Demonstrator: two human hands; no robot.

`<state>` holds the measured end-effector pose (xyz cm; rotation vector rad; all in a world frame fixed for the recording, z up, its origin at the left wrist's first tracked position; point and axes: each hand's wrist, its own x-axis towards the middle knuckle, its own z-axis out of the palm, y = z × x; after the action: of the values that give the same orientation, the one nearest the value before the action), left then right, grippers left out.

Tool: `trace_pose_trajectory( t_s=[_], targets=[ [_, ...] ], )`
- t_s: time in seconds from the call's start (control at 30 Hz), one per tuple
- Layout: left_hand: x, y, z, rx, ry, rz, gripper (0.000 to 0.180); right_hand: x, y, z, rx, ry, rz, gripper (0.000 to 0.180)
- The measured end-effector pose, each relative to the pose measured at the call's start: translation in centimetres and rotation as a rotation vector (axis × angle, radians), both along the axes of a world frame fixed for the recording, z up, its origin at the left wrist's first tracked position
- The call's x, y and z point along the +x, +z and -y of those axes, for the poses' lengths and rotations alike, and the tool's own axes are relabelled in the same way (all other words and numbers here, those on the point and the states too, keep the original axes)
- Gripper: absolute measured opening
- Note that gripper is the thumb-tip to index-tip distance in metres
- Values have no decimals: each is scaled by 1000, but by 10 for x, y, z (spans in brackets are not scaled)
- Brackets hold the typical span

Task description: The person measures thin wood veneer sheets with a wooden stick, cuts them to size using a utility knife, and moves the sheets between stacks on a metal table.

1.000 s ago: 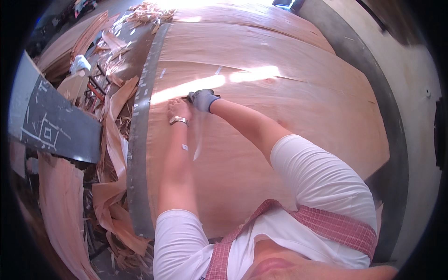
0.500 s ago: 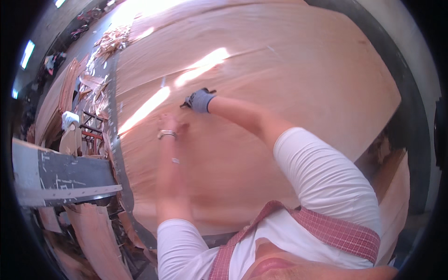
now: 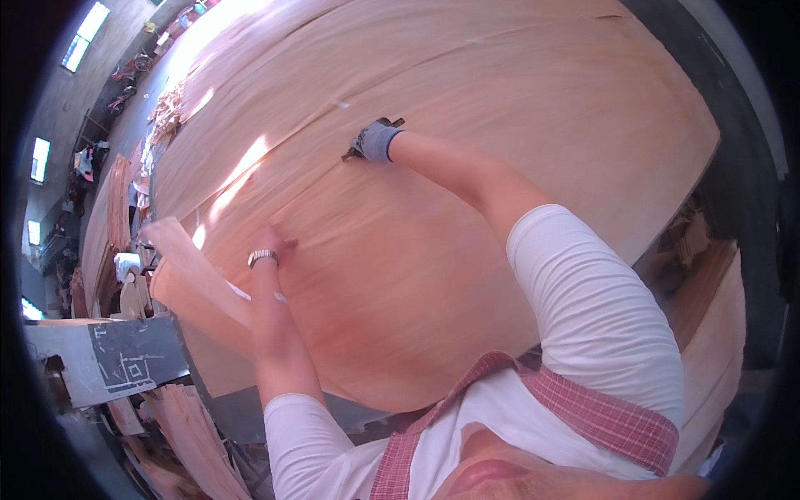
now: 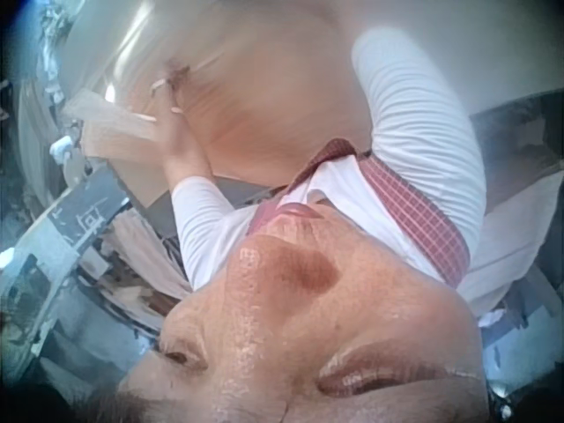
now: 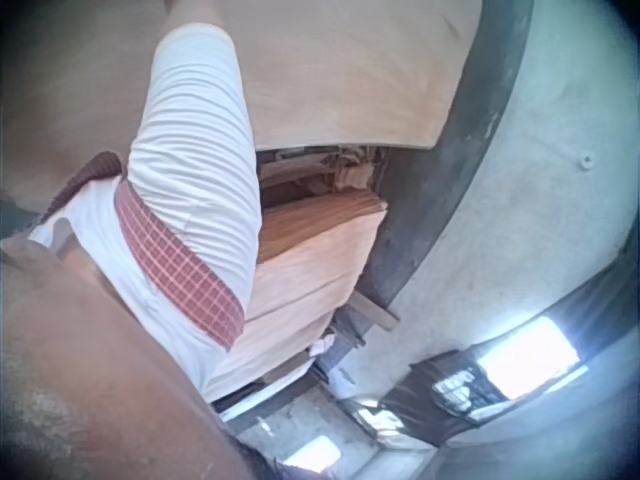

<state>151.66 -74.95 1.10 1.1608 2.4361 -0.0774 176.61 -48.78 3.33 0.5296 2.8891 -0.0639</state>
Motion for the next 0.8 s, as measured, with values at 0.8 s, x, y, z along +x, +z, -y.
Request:
trace_pose_trajectory(
  t_s=[0.8],
  targets=[
    [482,26,-376,368,-171,-120,87,340,-29,-284,12,20,63,28]
  ],
)
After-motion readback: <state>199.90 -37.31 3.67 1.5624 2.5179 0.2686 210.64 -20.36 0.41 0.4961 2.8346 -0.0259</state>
